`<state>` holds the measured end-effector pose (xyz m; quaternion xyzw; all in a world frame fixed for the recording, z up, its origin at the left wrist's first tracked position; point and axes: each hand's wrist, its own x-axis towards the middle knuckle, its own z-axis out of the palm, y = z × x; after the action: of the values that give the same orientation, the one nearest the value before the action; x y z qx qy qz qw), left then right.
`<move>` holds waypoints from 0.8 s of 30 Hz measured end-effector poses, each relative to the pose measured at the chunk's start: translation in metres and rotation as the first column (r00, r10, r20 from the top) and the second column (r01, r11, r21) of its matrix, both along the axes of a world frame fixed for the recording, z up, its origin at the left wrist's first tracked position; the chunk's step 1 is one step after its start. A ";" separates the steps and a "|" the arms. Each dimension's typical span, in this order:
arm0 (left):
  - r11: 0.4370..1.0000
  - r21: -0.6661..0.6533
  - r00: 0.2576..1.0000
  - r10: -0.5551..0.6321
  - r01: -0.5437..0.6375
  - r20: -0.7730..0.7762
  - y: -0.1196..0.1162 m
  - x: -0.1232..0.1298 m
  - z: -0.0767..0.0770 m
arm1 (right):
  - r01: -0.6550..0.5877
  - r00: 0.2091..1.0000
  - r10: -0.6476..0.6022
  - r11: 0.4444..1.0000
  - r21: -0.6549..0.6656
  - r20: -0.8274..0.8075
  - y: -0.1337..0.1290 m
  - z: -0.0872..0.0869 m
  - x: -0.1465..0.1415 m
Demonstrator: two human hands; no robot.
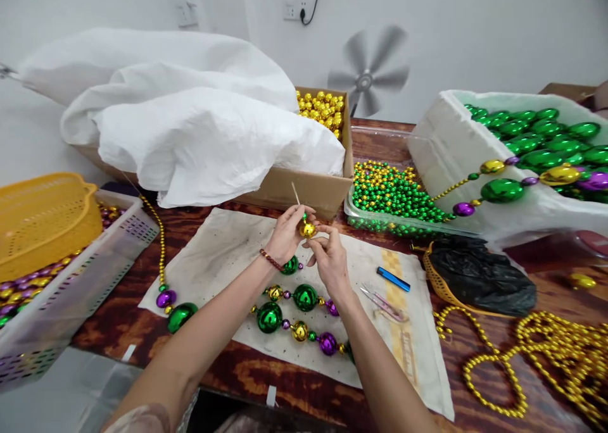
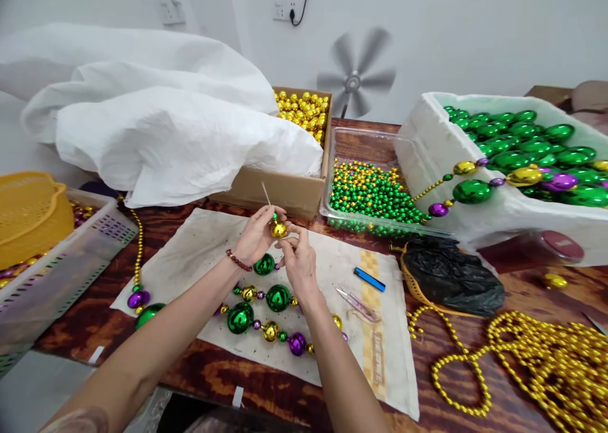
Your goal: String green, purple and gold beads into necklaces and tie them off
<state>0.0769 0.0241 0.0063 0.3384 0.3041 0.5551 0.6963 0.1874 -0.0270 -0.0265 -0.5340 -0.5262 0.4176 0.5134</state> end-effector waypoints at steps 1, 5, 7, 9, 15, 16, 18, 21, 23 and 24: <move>0.998 0.033 0.997 0.049 -0.047 -0.052 0.004 0.005 0.001 | -0.016 1.000 0.016 1.000 0.000 0.005 0.002 0.001 0.000; 0.985 0.167 0.950 0.096 -0.048 -0.297 0.016 0.014 0.003 | 0.019 0.998 -0.017 0.999 0.041 -0.057 0.009 0.007 0.013; 0.964 0.241 0.883 0.016 0.110 -0.469 0.018 0.011 0.005 | 0.097 0.991 -0.089 0.992 0.078 -0.101 0.016 0.014 0.023; 0.910 0.311 0.772 -0.015 0.273 -0.635 0.019 0.006 0.009 | 0.103 0.984 -0.090 0.991 0.083 -0.151 0.024 0.022 0.032; 0.792 0.379 0.561 0.056 0.479 -0.826 0.023 -0.005 0.032 | 0.049 0.952 -0.026 0.997 0.067 -0.304 0.040 0.039 0.037; 0.778 0.394 0.544 0.080 0.489 -0.835 0.023 -0.006 0.035 | 0.022 0.952 0.000 0.998 0.067 -0.305 0.040 0.041 0.036; 0.759 0.411 0.519 0.114 0.505 -0.847 0.024 -0.008 0.041 | -0.001 0.947 0.028 0.996 0.084 -0.320 0.040 0.044 0.033; 0.769 0.341 0.496 0.035 0.541 -0.867 0.023 -0.013 0.046 | 0.143 0.892 -0.084 0.985 0.101 -0.444 0.041 0.050 0.033; 0.786 0.249 0.476 -0.066 0.566 -0.877 0.021 -0.022 0.047 | 0.250 0.825 -0.193 0.967 0.038 -0.531 0.043 0.054 0.040; 0.795 0.207 0.465 -0.104 0.570 -0.879 0.020 -0.029 0.046 | 0.293 0.793 -0.245 0.956 -0.004 -0.558 0.044 0.056 0.045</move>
<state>0.0482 0.0443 0.0523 0.7740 0.3741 0.2262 0.4579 0.2328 0.0167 0.0298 -0.4381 -0.2909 0.4546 0.7189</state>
